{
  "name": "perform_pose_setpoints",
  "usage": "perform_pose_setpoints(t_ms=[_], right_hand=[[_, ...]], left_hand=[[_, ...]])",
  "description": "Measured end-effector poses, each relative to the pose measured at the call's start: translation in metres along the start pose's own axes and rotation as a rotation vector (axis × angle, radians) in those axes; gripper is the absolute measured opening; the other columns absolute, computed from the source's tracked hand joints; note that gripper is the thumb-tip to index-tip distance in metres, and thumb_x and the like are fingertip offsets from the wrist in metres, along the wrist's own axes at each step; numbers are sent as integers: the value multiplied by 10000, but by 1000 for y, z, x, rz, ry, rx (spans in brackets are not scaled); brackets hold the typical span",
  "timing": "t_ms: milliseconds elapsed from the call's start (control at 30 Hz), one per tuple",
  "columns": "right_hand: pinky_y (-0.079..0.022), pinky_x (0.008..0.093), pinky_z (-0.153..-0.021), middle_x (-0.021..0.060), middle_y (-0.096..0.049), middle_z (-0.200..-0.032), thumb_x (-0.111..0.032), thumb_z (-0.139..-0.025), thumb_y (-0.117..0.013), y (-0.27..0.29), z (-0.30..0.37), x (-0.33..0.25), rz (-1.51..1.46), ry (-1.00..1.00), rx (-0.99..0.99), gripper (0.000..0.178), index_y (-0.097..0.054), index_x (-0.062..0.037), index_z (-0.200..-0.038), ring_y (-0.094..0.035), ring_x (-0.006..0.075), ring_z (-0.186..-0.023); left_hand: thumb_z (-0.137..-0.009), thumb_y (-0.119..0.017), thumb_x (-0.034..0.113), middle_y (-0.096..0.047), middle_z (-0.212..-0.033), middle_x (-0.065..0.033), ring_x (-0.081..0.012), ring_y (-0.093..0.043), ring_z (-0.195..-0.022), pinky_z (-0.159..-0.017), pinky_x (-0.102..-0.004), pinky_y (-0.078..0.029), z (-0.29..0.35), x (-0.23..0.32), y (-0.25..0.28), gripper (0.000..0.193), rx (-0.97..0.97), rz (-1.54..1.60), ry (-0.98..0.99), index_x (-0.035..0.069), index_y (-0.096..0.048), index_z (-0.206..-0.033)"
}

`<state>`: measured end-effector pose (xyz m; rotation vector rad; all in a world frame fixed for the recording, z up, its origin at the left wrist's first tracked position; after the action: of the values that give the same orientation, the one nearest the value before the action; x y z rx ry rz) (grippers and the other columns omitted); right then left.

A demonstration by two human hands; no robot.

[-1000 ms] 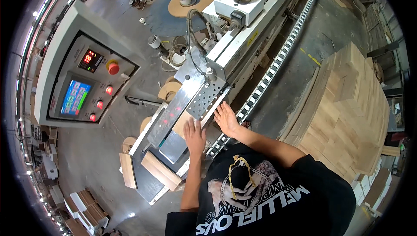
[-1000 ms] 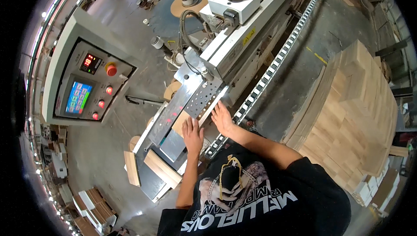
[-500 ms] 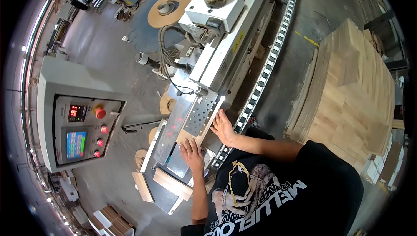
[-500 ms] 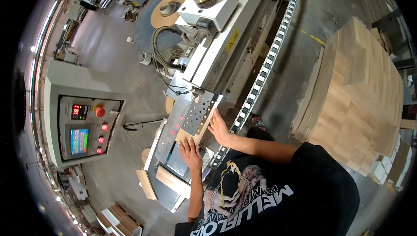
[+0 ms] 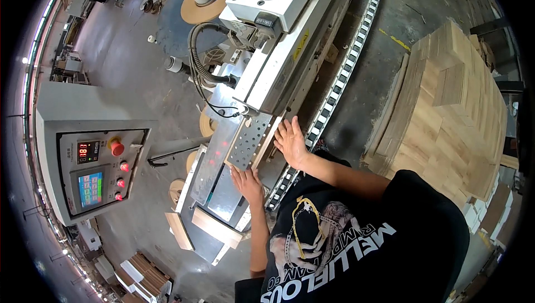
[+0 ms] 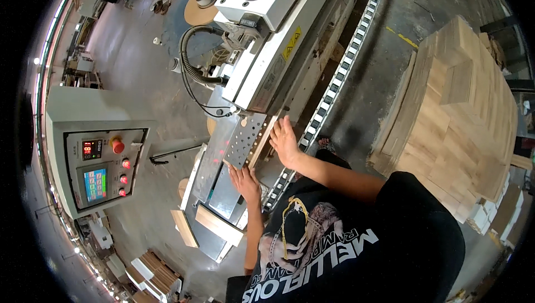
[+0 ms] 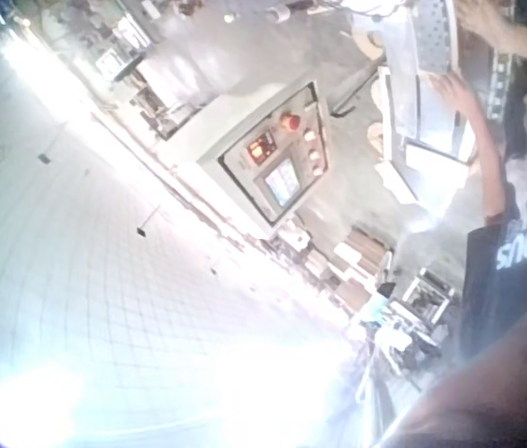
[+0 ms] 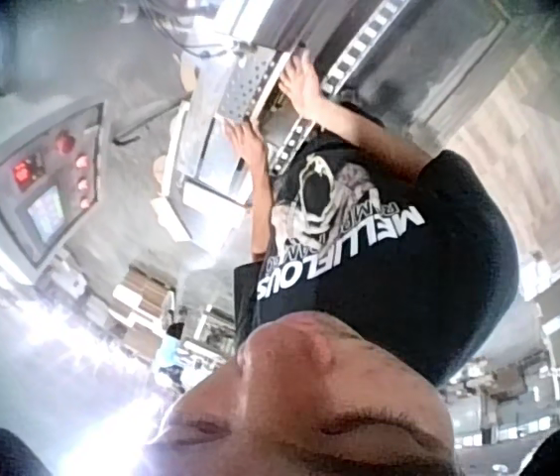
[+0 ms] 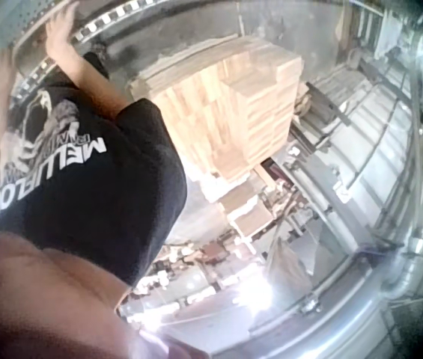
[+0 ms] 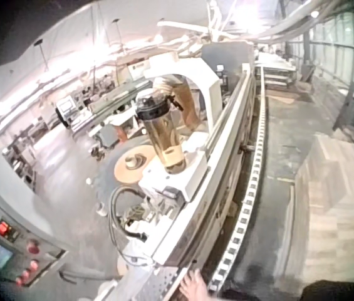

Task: The person picks up wooden panels from a stack, feeds them into an edge banding machine, and then gestures while explaining the process.

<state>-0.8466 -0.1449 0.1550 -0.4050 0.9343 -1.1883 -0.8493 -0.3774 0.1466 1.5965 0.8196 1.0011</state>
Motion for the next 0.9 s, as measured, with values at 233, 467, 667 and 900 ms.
perform_pose_setpoints(t_ms=[233,467,667,900], right_hand=[[-24,466,-1350,83,-19,-1845,-935,-950,-343,23,-25,-48,-49,52,-57,1216,118,-135,-1741,-69,299,-1693],[-190,495,-1346,161,-172,-1809,-858,-1002,-390,46,-36,-119,-112,164,-112,1162,127,-120,-1735,-278,394,-1630],[-302,486,-1306,213,-224,-1776,-619,-1145,-343,20,7,-159,224,400,-145,919,99,-70,-1734,-406,381,-1554],[-508,375,-1077,187,-413,-1625,-49,-1049,-651,-65,78,-134,493,549,-426,950,-12,-103,-1750,-608,262,-1287]], left_hand=[[-1051,-663,374,-754,-1176,-222,-455,-663,-1183,-1067,-588,-470,-35,41,-27,402,12,44,118,46,-729,-1274],[-1041,-666,452,-774,-1051,-210,-443,-727,-986,-893,-563,-546,-66,80,-34,423,62,124,195,57,-756,-1159],[-1001,-731,322,-644,-1400,-245,-441,-587,-1291,-1149,-564,-408,-40,95,-1,587,125,166,-23,22,-594,-1487],[-950,-739,158,-530,-1591,-230,-445,-446,-1505,-1252,-566,-314,42,52,51,620,165,301,107,1,-552,-1520]])
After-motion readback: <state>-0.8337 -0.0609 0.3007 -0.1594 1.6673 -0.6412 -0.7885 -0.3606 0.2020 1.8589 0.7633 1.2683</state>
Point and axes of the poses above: each hand's wrist, its own z-axis away from the middle knuckle, its own y-axis out of the back of the hand, x = y × z, the point moved 4 cm from there along -z, towards the middle knuckle
